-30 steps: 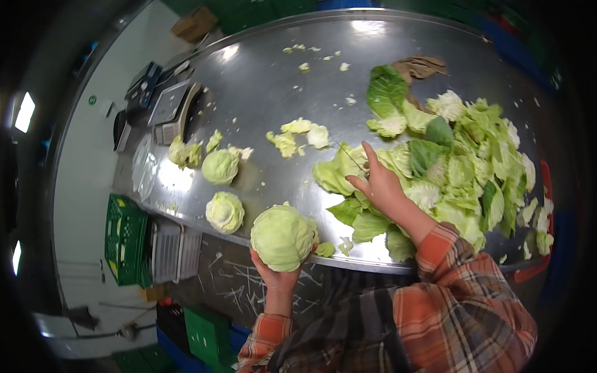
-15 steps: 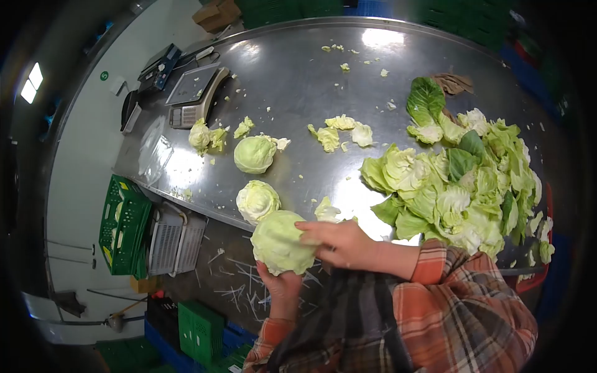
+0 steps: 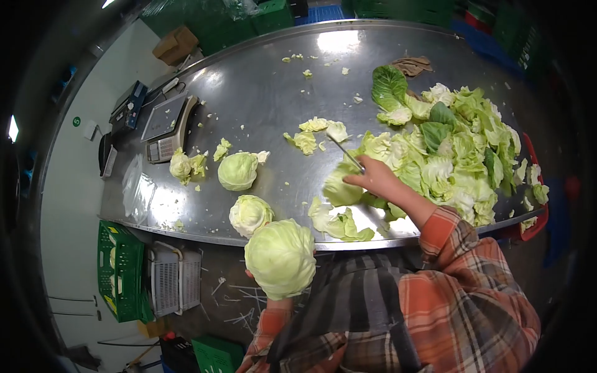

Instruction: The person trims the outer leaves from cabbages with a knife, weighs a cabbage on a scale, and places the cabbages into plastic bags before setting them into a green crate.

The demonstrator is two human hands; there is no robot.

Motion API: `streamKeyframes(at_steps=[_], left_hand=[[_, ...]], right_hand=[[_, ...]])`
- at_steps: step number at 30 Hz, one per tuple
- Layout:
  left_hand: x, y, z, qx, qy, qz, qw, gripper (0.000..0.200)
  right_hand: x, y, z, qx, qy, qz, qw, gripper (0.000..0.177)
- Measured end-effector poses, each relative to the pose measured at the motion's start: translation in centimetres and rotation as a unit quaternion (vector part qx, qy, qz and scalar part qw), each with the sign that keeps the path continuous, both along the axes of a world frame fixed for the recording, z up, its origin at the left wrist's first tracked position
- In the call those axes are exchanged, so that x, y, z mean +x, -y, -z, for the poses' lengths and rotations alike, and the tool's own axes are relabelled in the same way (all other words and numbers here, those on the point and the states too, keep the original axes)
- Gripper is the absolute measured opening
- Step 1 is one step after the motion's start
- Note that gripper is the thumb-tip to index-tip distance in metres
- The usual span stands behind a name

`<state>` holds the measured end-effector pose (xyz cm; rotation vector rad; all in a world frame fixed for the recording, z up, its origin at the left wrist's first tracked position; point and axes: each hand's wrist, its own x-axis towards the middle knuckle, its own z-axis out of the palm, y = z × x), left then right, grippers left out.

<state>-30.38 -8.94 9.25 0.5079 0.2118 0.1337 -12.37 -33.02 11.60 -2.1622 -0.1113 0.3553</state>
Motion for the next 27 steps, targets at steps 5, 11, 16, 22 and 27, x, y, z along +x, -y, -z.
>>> streamKeyframes(at_steps=[5, 11, 16, 22, 27], left_hand=[[-0.1, -0.5, 2.2, -0.152, 0.013, 0.141, 0.978, 0.11], [-0.2, -1.2, 4.1, -0.09, 0.043, 0.188, 0.977, 0.07], [-4.3, -5.3, 5.0, -0.072, 0.019, 0.009, 0.997, 0.081], [-10.3, -10.2, 3.2, 0.033, -0.029, -0.17, 0.985, 0.084], [-12.9, -12.6, 1.7, 0.01, -0.005, -0.21, 0.978, 0.075]], right_hand=[[-3.0, -0.2, 0.2, -0.041, 0.098, -0.081, 0.991, 0.052], [-4.0, -2.1, 6.9, -0.104, 0.123, -0.173, 0.972, 0.041], [-2.6, -7.1, 3.8, -0.063, 0.094, -0.16, 0.981, 0.025], [-8.5, -16.7, -7.1, 0.014, 0.317, -0.518, 0.795, 0.053], [-11.4, -23.2, -9.1, -0.023, 0.278, -0.643, 0.713, 0.07]])
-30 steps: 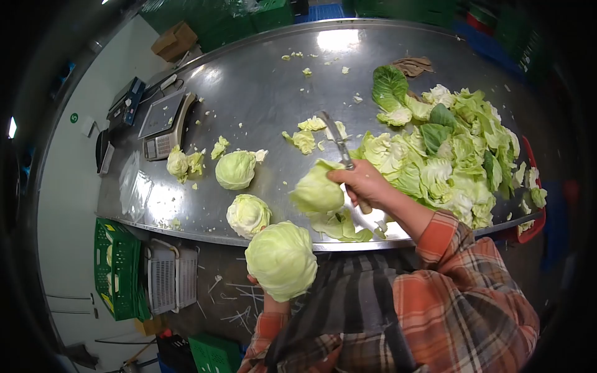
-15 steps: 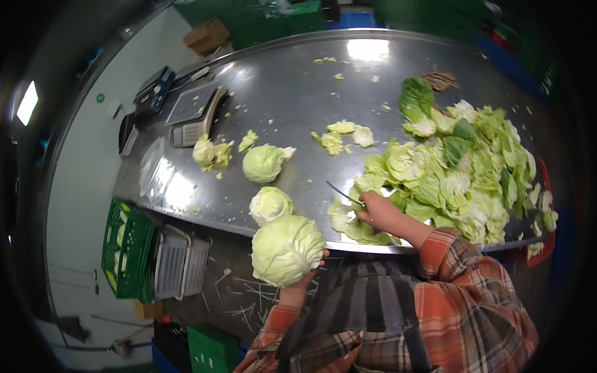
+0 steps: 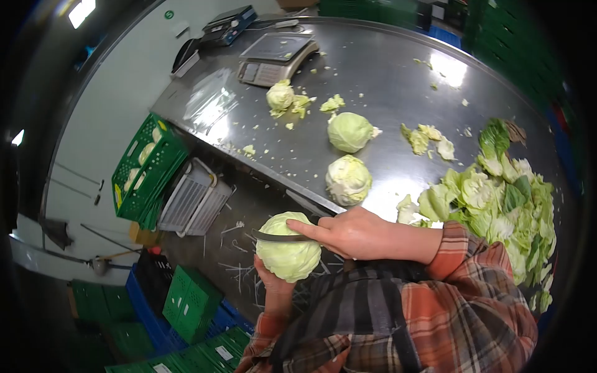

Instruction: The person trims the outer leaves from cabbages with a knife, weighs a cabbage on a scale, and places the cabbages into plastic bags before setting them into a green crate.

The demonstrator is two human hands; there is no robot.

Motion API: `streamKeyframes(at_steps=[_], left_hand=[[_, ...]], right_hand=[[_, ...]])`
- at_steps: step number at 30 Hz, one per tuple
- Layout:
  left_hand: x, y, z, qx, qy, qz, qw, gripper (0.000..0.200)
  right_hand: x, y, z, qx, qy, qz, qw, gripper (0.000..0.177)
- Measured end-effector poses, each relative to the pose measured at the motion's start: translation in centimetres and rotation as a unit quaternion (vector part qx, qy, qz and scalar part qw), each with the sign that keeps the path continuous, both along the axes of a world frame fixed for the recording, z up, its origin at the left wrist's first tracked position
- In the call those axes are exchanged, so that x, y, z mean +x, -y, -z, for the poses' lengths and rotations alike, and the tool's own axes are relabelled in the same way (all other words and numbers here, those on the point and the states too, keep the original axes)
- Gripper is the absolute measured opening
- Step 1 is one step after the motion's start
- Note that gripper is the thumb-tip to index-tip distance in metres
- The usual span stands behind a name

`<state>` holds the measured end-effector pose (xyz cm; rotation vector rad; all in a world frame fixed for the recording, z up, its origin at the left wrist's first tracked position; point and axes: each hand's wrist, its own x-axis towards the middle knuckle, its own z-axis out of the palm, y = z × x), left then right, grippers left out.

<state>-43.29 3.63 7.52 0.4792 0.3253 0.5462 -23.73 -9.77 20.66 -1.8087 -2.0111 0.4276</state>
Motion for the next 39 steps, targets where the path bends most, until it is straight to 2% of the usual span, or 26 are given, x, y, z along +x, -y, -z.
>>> streamKeyframes(at_steps=[4, 7, 10, 12, 16, 19, 21, 24, 25, 27, 29, 31, 35, 39], left_hand=[[-1.3, -0.9, 0.2, -0.008, -0.024, -0.055, 0.998, 0.069], [-2.0, -1.6, 0.7, -0.005, 0.009, -0.07, 0.998, 0.069], [-2.6, -2.4, 1.0, 0.035, -0.039, -0.081, 0.995, 0.078], [-2.6, -2.9, 0.5, 0.038, -0.031, -0.086, 0.995, 0.08], [-3.1, -4.8, 0.7, 0.076, -0.036, -0.062, 0.995, 0.085], [-3.3, -6.8, 1.8, 0.11, -0.044, -0.061, 0.991, 0.091], [-2.5, -7.9, 0.5, 0.086, -0.026, -0.064, 0.994, 0.094], [-0.8, -10.3, -0.7, 0.038, 0.04, -0.031, 0.998, 0.097], [-0.7, -11.2, -0.6, 0.018, 0.064, -0.016, 0.998, 0.098], [-0.6, -13.8, -0.2, 0.036, 0.04, -0.024, 0.998, 0.098], [0.6, -16.8, -1.3, 0.085, 0.015, -0.037, 0.996, 0.095], [1.7, -20.7, -0.8, 0.094, -0.052, -0.056, 0.993, 0.091], [4.3, -27.6, -0.2, 0.027, -0.106, -0.019, 0.994, 0.086], [6.1, -33.6, 1.6, 0.182, -0.191, -0.002, 0.965, 0.084]], right_hand=[[-1.3, -3.1, 0.4, -0.015, 0.019, -0.027, 0.999, 0.075], [-1.7, -4.8, 0.0, -0.028, 0.038, -0.036, 0.998, 0.079], [-2.1, -6.1, 0.2, -0.043, 0.064, -0.029, 0.997, 0.081], [-2.2, -7.2, 0.4, -0.038, 0.084, -0.025, 0.995, 0.081], [-1.0, -9.8, 2.1, -0.007, 0.067, 0.056, 0.996, 0.075], [3.0, -13.8, 5.0, -0.045, 0.055, 0.15, 0.986, 0.07], [7.9, -17.1, 6.0, -0.113, 0.085, 0.197, 0.97, 0.064], [12.4, -20.8, 10.0, -0.078, 0.134, 0.095, 0.983, 0.061], [12.6, -21.7, 10.4, -0.099, 0.139, 0.09, 0.981, 0.06], [12.7, -24.2, 10.8, -0.136, 0.15, 0.076, 0.976, 0.059], [10.2, -24.9, 7.5, -0.095, 0.047, 0.071, 0.992, 0.057], [7.7, -25.4, 5.2, 0.012, -0.066, 0.013, 0.998, 0.057], [5.9, -29.0, 2.4, -0.032, -0.113, -0.015, 0.993, 0.07], [7.4, -34.0, 2.1, -0.09, -0.092, 0.024, 0.991, 0.079]])
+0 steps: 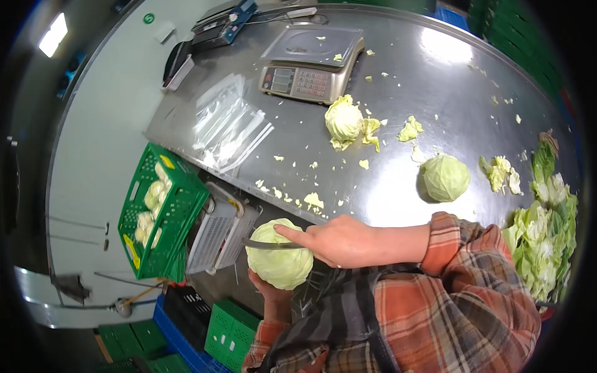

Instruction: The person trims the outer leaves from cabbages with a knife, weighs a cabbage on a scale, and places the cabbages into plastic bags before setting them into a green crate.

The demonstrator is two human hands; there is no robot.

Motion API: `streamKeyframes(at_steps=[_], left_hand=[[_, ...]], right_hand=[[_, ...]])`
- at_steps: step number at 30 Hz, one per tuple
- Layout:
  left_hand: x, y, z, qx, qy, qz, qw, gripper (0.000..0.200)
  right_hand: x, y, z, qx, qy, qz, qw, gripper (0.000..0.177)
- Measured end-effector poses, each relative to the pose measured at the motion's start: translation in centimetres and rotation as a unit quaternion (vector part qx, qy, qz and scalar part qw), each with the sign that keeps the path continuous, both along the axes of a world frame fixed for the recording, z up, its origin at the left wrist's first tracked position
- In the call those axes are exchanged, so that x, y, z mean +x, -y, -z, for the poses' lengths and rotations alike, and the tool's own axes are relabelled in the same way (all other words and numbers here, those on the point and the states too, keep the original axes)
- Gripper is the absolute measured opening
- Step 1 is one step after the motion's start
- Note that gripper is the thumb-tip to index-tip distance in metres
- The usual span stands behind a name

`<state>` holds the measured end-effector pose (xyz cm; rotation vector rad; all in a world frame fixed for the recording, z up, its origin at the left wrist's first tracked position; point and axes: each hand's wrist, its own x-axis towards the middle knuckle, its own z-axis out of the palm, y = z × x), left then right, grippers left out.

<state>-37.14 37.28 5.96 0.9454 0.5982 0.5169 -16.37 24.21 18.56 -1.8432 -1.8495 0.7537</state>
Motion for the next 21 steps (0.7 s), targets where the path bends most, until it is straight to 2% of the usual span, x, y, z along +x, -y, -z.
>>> streamKeyframes(at_steps=[1, 4, 5, 7, 9, 11, 13, 15, 18, 20, 21], left_hand=[[0.4, -1.3, 0.6, 0.022, -0.011, 0.01, 1.0, 0.083], [2.0, -3.8, 1.1, 0.032, -0.013, 0.043, 0.998, 0.082], [3.0, -4.4, 0.6, 0.041, -0.011, 0.059, 0.997, 0.082], [5.2, -5.8, -0.3, 0.0, 0.017, 0.075, 0.997, 0.082], [7.1, -7.3, -0.6, -0.106, 0.059, 0.077, 0.99, 0.082], [9.1, -8.5, -1.9, -0.025, 0.004, 0.124, 0.992, 0.083], [10.6, -10.5, -2.7, -0.034, 0.021, 0.178, 0.983, 0.084], [11.9, -13.1, -3.0, -0.138, 0.099, 0.23, 0.958, 0.086], [14.3, -17.3, -0.4, -0.192, 0.198, 0.317, 0.907, 0.091], [16.0, -20.1, -1.3, -0.216, 0.172, 0.336, 0.9, 0.095], [16.6, -21.4, -1.7, -0.228, 0.157, 0.344, 0.897, 0.097]], right_hand=[[0.1, -0.9, 1.0, 0.011, 0.001, 0.017, 1.0, 0.083], [0.7, -2.4, 1.7, 0.05, 0.02, 0.059, 0.997, 0.081], [1.0, -2.9, 1.4, 0.026, 0.034, 0.077, 0.996, 0.081], [1.5, -3.8, 0.6, -0.024, 0.061, 0.118, 0.991, 0.082], [1.7, -4.7, 0.7, -0.008, 0.065, 0.173, 0.983, 0.079], [2.4, -5.4, 1.7, 0.003, 0.055, 0.255, 0.965, 0.076], [3.3, -6.3, 4.3, 0.011, 0.038, 0.365, 0.93, 0.072], [4.7, -6.3, 6.1, -0.08, 0.053, 0.393, 0.915, 0.069], [5.1, -5.2, 11.4, -0.195, 0.044, 0.434, 0.878, 0.063], [4.7, -4.9, 14.9, -0.231, 0.079, 0.468, 0.849, 0.059], [4.6, -5.2, 15.0, -0.256, 0.086, 0.489, 0.829, 0.056]])
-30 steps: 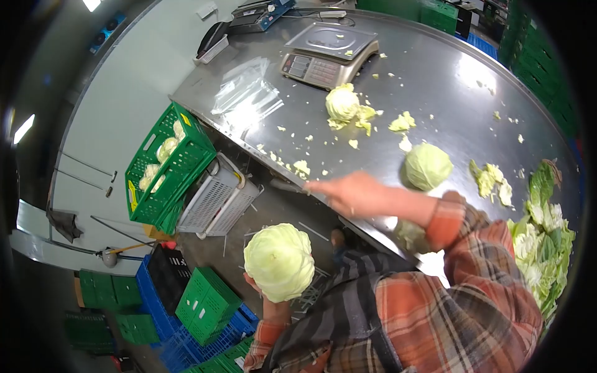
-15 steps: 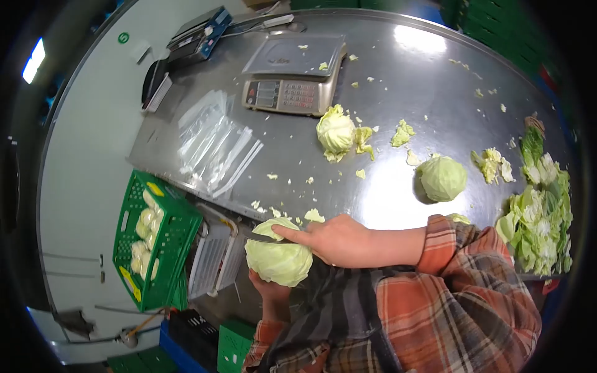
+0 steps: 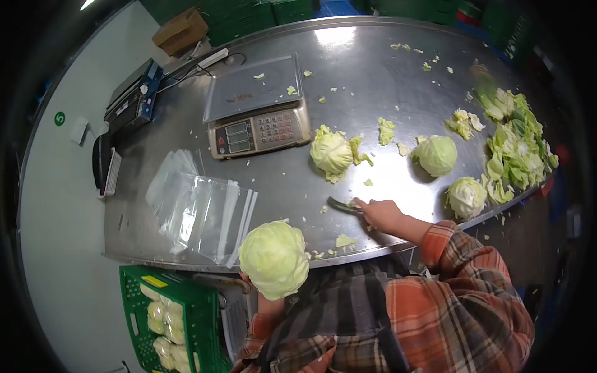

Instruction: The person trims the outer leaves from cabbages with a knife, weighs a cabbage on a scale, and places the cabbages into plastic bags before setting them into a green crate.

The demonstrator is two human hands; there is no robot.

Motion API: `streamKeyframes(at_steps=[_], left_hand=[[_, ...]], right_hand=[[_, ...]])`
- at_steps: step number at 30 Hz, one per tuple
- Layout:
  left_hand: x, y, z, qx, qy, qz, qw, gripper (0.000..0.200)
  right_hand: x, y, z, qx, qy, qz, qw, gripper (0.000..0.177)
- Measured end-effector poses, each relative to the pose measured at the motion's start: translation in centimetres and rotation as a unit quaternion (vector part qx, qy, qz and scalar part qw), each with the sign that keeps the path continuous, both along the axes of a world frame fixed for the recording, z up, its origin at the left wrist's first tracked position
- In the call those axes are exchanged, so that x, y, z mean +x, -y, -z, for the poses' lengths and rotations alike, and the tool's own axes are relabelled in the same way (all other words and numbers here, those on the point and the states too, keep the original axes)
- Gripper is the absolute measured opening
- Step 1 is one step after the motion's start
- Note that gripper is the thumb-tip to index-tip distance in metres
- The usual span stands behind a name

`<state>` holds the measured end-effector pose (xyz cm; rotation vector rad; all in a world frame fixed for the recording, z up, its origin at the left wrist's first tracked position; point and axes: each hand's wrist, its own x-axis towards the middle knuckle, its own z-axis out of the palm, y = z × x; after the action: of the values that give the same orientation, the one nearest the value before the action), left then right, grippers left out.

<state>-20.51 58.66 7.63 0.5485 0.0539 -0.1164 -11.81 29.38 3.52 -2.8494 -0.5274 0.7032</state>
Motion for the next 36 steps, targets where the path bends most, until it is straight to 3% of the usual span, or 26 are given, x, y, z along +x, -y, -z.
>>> streamKeyframes(at_steps=[2, 4, 6, 9, 10, 13, 15, 17, 19, 20, 21, 22, 23, 24, 26, 28, 30, 31, 33, 34, 36], left_hand=[[0.8, -3.0, 0.8, -0.011, -0.039, -0.001, 0.999, 0.097], [1.1, -5.3, 2.8, 0.002, -0.058, 0.016, 0.998, 0.096], [2.2, -7.4, 3.7, 0.028, -0.061, 0.055, 0.996, 0.094], [4.1, -7.6, 3.6, 0.012, -0.098, 0.075, 0.992, 0.089], [4.4, -7.4, 3.4, -0.003, -0.115, 0.074, 0.991, 0.084], [6.4, -6.5, 3.0, -0.047, -0.176, 0.062, 0.981, 0.076], [8.5, -7.0, 2.5, 0.009, -0.138, 0.108, 0.984, 0.074], [11.0, -6.9, 1.4, 0.097, -0.082, 0.132, 0.983, 0.074], [13.8, -7.7, 1.1, 0.117, 0.029, 0.125, 0.985, 0.075], [15.3, -8.5, 0.1, 0.136, 0.068, 0.123, 0.981, 0.075], [16.4, -9.2, -0.7, 0.154, 0.103, 0.12, 0.975, 0.075], [16.6, -9.7, -0.8, 0.245, 0.067, 0.089, 0.963, 0.062], [16.5, -10.3, 0.5, 0.372, 0.027, 0.09, 0.923, 0.055], [16.1, -11.1, 2.2, 0.495, -0.012, 0.089, 0.864, 0.047], [14.1, -12.3, 4.9, 0.662, -0.066, 0.081, 0.742, 0.031], [11.4, -13.5, 5.4, 0.838, 0.028, 0.024, 0.545, 0.026], [9.8, -14.5, 7.4, 0.89, 0.043, -0.004, 0.453, 0.03], [9.7, -14.7, 7.7, 0.912, 0.049, -0.019, 0.406, 0.031], [9.5, -15.1, 8.3, 0.925, 0.023, 0.024, 0.379, 0.026], [9.5, -15.4, 8.4, 0.93, 0.012, 0.044, 0.365, 0.023], [10.3, -16.5, 10.5, 0.933, -0.002, 0.05, 0.356, 0.023]], right_hand=[[-0.3, -0.6, -0.4, -0.064, 0.038, 0.015, 0.997, 0.052], [-0.2, -2.2, -0.5, 0.09, 0.177, -0.047, 0.979, 0.055], [0.0, -5.1, -2.6, 0.256, 0.214, -0.075, 0.94, 0.063], [0.7, -14.4, -11.4, 0.435, 0.041, -0.022, 0.899, 0.086], [1.2, -16.0, -11.8, 0.444, -0.034, -0.032, 0.895, 0.102], [3.6, -18.1, -7.7, 0.484, -0.096, 0.01, 0.869, 0.098], [7.0, -18.2, -7.4, 0.535, -0.264, 0.126, 0.792, 0.092], [10.0, -18.1, -5.4, 0.668, -0.307, 0.195, 0.65, 0.079], [14.2, -17.8, -5.2, 0.771, -0.317, 0.176, 0.524, 0.08], [16.4, -17.5, -5.8, 0.767, -0.336, 0.181, 0.515, 0.083], [19.0, -17.2, -5.8, 0.769, -0.278, 0.253, 0.517, 0.083], [21.5, -17.0, -7.4, 0.773, -0.233, 0.237, 0.54, 0.077], [24.0, -17.3, -9.1, 0.759, -0.102, 0.257, 0.589, 0.073], [26.7, -16.8, -9.6, 0.742, -0.057, 0.247, 0.62, 0.074], [31.2, -15.7, -8.8, 0.578, 0.155, 0.207, 0.774, 0.078], [33.2, -15.6, -7.4, 0.401, 0.304, 0.163, 0.849, 0.08], [33.9, -15.7, -6.4, 0.246, 0.389, 0.124, 0.879, 0.081], [34.0, -15.8, -6.3, 0.225, 0.408, 0.106, 0.878, 0.082], [33.3, -15.9, -6.0, 0.182, 0.44, 0.073, 0.876, 0.085], [32.0, -16.3, -6.7, 0.128, 0.464, 0.078, 0.873, 0.078], [28.4, -15.8, -6.4, 0.197, 0.453, -0.008, 0.869, 0.068]])
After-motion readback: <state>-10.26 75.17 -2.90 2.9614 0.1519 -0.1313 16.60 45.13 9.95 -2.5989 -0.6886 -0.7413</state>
